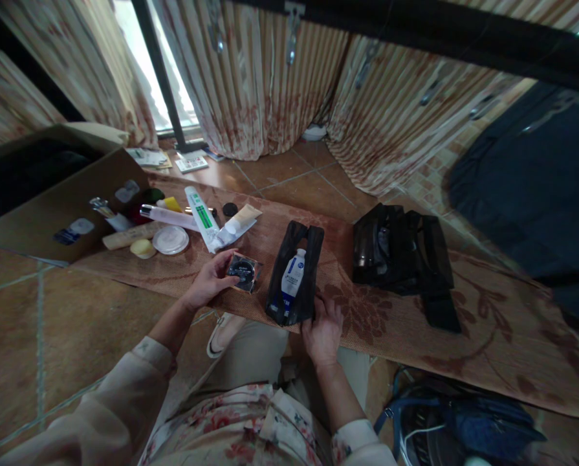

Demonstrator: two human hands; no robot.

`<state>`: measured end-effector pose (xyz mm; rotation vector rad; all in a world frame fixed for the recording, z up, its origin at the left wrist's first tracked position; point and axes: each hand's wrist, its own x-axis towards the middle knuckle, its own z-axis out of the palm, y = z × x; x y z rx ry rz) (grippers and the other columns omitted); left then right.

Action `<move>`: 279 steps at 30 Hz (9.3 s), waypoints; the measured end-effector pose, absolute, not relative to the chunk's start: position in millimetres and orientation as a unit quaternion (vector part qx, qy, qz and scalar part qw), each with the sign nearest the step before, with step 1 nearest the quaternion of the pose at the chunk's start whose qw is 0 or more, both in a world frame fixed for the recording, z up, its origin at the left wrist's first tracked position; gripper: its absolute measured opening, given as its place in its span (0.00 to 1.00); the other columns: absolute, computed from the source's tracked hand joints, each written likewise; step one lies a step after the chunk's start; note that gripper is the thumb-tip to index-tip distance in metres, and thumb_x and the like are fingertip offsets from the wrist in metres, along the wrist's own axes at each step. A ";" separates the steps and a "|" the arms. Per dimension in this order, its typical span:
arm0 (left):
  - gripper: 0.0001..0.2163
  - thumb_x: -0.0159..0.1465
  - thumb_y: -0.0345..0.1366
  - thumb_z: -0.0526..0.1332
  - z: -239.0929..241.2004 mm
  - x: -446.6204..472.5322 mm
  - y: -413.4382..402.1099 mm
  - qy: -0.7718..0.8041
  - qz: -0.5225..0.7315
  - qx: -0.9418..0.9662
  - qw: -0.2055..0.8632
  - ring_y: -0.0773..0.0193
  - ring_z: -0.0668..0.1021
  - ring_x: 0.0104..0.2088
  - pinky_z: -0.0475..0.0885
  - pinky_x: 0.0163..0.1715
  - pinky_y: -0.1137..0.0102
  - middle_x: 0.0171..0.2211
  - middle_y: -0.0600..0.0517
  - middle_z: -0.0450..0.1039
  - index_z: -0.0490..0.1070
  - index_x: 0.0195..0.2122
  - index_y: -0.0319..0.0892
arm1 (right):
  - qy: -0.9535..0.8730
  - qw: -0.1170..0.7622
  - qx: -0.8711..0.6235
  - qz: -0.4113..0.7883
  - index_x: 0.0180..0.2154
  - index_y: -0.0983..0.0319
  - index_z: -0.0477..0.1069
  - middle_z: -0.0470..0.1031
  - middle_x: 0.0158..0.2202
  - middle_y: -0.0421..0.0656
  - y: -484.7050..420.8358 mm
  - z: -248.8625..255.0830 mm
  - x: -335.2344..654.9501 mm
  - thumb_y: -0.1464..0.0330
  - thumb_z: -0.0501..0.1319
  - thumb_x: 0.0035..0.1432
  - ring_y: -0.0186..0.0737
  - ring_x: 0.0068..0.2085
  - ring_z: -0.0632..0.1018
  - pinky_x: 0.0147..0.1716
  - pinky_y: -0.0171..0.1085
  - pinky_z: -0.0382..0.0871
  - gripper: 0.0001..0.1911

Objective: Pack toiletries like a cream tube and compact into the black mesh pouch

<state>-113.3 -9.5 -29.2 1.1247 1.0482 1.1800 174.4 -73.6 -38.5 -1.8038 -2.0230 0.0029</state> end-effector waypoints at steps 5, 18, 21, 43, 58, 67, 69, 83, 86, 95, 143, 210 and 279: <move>0.33 0.47 0.30 0.69 -28.0 -112.6 -10.0 0.447 0.500 0.479 0.566 0.55 0.74 0.47 0.67 0.50 0.60 0.49 0.46 0.70 0.62 0.56 0.41 | -0.726 0.215 -0.653 0.004 0.44 0.64 0.71 0.69 0.45 0.51 -73.5 -39.2 174.7 0.69 0.54 0.53 0.49 0.44 0.67 0.42 0.46 0.62 0.17; 0.36 0.47 0.30 0.69 -25.6 -112.8 -11.2 0.445 0.485 0.504 0.560 0.54 0.73 0.50 0.66 0.51 0.60 0.51 0.45 0.69 0.59 0.58 0.40 | -0.728 0.210 -0.652 -0.001 0.45 0.64 0.71 0.69 0.45 0.51 -73.5 -40.9 174.9 0.70 0.54 0.53 0.50 0.46 0.67 0.44 0.47 0.61 0.17; 0.37 0.47 0.30 0.69 -28.5 -113.8 -11.6 0.433 0.486 0.508 0.564 0.52 0.71 0.52 0.66 0.52 0.60 0.54 0.44 0.66 0.58 0.59 0.41 | -0.727 0.215 -0.652 -0.001 0.44 0.63 0.71 0.69 0.46 0.51 -73.4 -41.8 175.3 0.70 0.53 0.53 0.50 0.45 0.68 0.44 0.47 0.61 0.17; 0.39 0.48 0.28 0.68 -26.4 -115.2 -14.1 0.406 0.473 0.507 0.595 0.54 0.72 0.51 0.66 0.51 0.62 0.54 0.44 0.65 0.54 0.61 0.42 | -0.723 0.210 -0.658 0.006 0.45 0.64 0.71 0.69 0.46 0.51 -73.7 -38.7 174.2 0.68 0.54 0.54 0.49 0.45 0.67 0.44 0.45 0.61 0.17; 0.38 0.49 0.29 0.68 -23.4 -114.3 -14.1 0.409 0.472 0.512 0.590 0.54 0.72 0.51 0.65 0.52 0.61 0.54 0.43 0.65 0.54 0.61 0.40 | -0.723 0.221 -0.654 0.006 0.44 0.64 0.71 0.69 0.46 0.51 -73.6 -38.7 173.9 0.70 0.54 0.53 0.49 0.45 0.68 0.44 0.46 0.61 0.17; 0.38 0.49 0.29 0.68 -26.4 -115.3 -14.0 0.411 0.470 0.519 0.583 0.54 0.72 0.50 0.66 0.52 0.60 0.53 0.43 0.66 0.54 0.61 0.41 | -0.723 0.219 -0.655 0.009 0.45 0.64 0.71 0.69 0.45 0.51 -73.7 -37.9 173.5 0.69 0.54 0.54 0.50 0.45 0.67 0.43 0.45 0.61 0.17; 0.38 0.49 0.29 0.68 -27.5 -115.7 -13.7 0.417 0.470 0.520 0.579 0.54 0.73 0.50 0.66 0.52 0.60 0.53 0.43 0.66 0.54 0.61 0.40 | -0.722 0.218 -0.657 0.007 0.45 0.64 0.71 0.69 0.46 0.51 -73.7 -38.8 173.9 0.69 0.54 0.54 0.49 0.45 0.67 0.44 0.45 0.61 0.17; 0.38 0.50 0.30 0.68 -28.4 -115.7 -13.9 0.422 0.463 0.517 0.584 0.54 0.72 0.52 0.64 0.54 0.59 0.55 0.43 0.65 0.53 0.61 0.41 | -0.722 0.213 -0.659 0.005 0.45 0.64 0.71 0.69 0.47 0.51 -74.4 -38.9 173.6 0.69 0.53 0.54 0.49 0.46 0.67 0.43 0.45 0.61 0.17; 0.38 0.50 0.30 0.68 -28.7 -116.0 -13.8 0.424 0.463 0.521 0.579 0.53 0.71 0.52 0.64 0.54 0.59 0.54 0.43 0.65 0.53 0.61 0.41 | -0.724 0.211 -0.657 0.009 0.44 0.64 0.71 0.69 0.46 0.51 -74.1 -38.2 173.8 0.69 0.54 0.53 0.49 0.45 0.67 0.43 0.45 0.61 0.16; 0.38 0.50 0.30 0.68 -28.1 -115.8 -13.8 0.426 0.463 0.519 0.579 0.53 0.73 0.51 0.66 0.53 0.59 0.54 0.43 0.66 0.53 0.61 0.42 | -0.723 0.218 -0.655 0.008 0.44 0.64 0.71 0.69 0.45 0.50 -73.3 -38.7 173.9 0.70 0.54 0.53 0.49 0.45 0.67 0.45 0.46 0.61 0.16; 0.36 0.49 0.30 0.68 -26.6 -115.1 -14.3 0.426 0.475 0.514 0.574 0.54 0.73 0.50 0.66 0.51 0.60 0.54 0.44 0.66 0.56 0.59 0.42 | -0.717 0.217 -0.663 0.007 0.43 0.64 0.71 0.70 0.45 0.51 -74.4 -35.5 172.1 0.69 0.53 0.55 0.49 0.45 0.68 0.43 0.46 0.62 0.15; 0.29 0.48 0.27 0.68 -17.8 -110.9 -14.6 0.425 0.501 0.483 0.579 0.62 0.75 0.41 0.68 0.42 0.67 0.42 0.51 0.70 0.60 0.49 0.44 | -0.721 0.226 -0.655 0.011 0.44 0.64 0.70 0.70 0.44 0.50 -74.0 -34.3 172.2 0.70 0.53 0.54 0.48 0.44 0.67 0.43 0.46 0.61 0.15; 0.33 0.48 0.29 0.68 -23.1 -111.4 -12.6 0.433 0.492 0.479 0.585 0.58 0.74 0.45 0.68 0.47 0.63 0.47 0.47 0.70 0.61 0.56 0.43 | -0.718 0.233 -0.656 0.009 0.43 0.64 0.71 0.70 0.46 0.50 -74.1 -34.4 171.5 0.70 0.53 0.54 0.49 0.47 0.67 0.45 0.47 0.61 0.15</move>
